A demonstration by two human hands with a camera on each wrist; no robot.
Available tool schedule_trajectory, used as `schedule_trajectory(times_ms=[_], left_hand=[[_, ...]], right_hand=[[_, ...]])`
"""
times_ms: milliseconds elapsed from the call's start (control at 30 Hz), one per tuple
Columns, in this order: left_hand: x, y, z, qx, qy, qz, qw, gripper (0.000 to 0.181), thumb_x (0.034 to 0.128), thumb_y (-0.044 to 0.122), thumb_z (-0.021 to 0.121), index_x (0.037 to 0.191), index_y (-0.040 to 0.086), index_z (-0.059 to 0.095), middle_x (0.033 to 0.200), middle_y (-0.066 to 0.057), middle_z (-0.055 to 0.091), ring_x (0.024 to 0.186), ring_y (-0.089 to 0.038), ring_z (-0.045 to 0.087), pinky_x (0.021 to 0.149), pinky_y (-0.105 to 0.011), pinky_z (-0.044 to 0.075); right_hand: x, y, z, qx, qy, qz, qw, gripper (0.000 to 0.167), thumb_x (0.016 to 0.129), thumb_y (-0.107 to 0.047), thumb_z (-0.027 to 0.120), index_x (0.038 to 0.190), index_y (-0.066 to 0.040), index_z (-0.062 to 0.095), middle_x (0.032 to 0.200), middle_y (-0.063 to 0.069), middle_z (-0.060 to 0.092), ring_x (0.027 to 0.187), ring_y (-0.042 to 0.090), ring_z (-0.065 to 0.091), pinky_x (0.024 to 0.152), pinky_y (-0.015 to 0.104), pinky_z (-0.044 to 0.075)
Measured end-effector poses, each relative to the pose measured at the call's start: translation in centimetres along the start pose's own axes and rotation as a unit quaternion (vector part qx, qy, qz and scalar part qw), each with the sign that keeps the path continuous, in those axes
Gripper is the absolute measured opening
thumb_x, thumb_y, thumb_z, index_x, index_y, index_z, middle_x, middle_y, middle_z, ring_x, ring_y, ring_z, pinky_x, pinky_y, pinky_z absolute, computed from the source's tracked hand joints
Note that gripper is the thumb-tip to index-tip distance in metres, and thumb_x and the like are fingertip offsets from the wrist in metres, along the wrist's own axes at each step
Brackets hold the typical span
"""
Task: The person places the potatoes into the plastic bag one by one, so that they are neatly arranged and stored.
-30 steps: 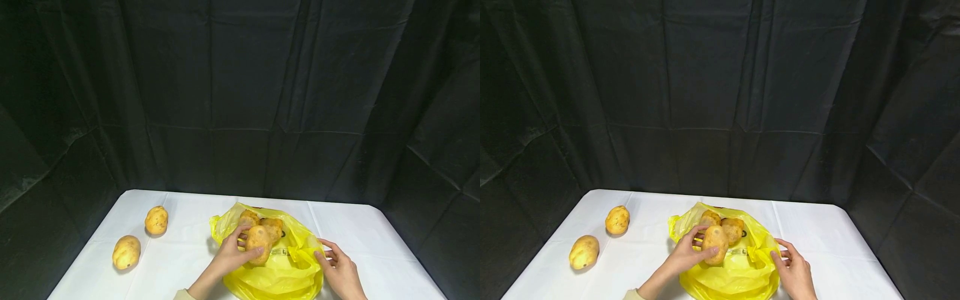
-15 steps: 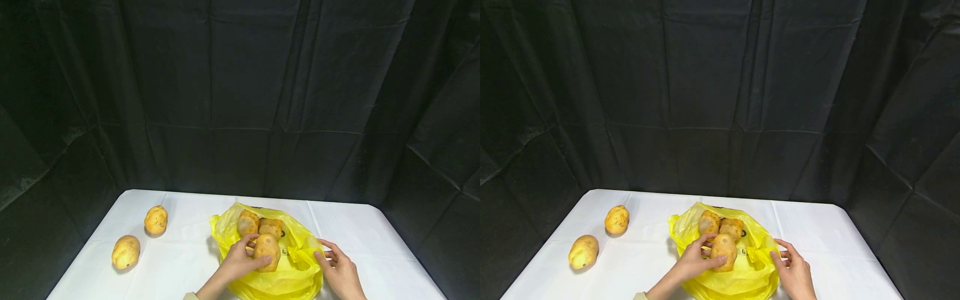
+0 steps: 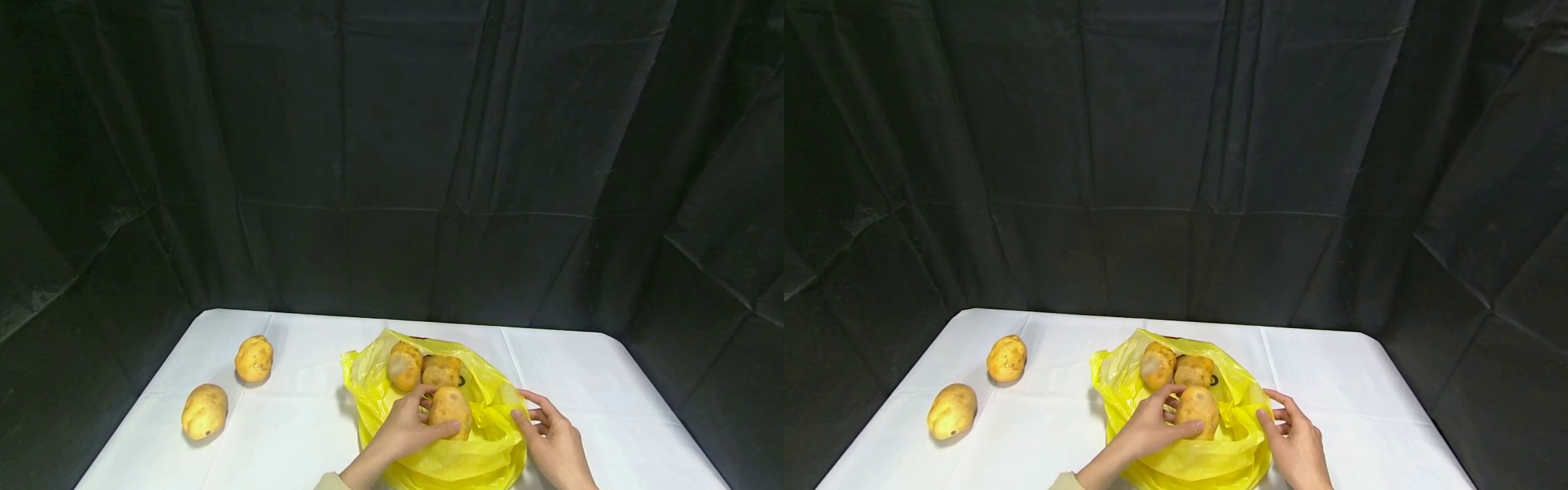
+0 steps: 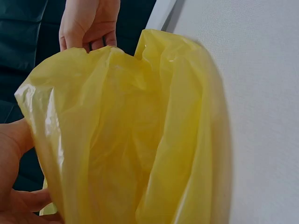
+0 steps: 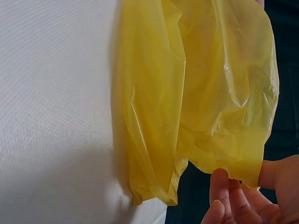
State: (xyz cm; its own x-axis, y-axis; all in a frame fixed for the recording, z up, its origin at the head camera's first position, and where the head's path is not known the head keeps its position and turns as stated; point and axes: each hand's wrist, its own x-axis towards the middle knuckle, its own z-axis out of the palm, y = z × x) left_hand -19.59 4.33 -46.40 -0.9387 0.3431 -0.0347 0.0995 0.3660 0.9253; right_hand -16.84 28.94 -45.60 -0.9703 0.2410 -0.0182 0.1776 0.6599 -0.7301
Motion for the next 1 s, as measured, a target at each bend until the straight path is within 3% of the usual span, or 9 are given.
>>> schedule_trajectory(times_ms=[600, 1000], left_hand=[[1.1, 0.1, 1.5, 0.028, -0.011, -0.030, 0.9991, 0.066, 0.0802, 0.040, 0.080, 0.133, 0.009, 0.054, 0.096, 0.000, 0.059, 0.084, -0.013, 0.056, 0.071, -0.035, 0.049], [1.5, 0.6, 2.3, 0.032, -0.008, -0.053, 0.9980, 0.068, 0.0794, 0.046, 0.079, 0.133, 0.011, 0.056, 0.103, -0.001, 0.062, 0.095, -0.018, 0.059, 0.078, -0.040, 0.051]], right_hand=[[0.0, 0.0, -0.2, -0.002, -0.008, -0.001, 1.0000, 0.044, 0.097, -0.024, 0.063, 0.136, -0.007, 0.051, 0.098, 0.011, 0.069, 0.076, 0.017, 0.064, 0.069, 0.034, 0.051], [-0.2, -0.2, -0.4, -0.002, -0.005, -0.003, 1.0000, 0.044, 0.097, -0.023, 0.064, 0.136, -0.006, 0.052, 0.099, 0.013, 0.069, 0.077, 0.018, 0.064, 0.069, 0.034, 0.052]])
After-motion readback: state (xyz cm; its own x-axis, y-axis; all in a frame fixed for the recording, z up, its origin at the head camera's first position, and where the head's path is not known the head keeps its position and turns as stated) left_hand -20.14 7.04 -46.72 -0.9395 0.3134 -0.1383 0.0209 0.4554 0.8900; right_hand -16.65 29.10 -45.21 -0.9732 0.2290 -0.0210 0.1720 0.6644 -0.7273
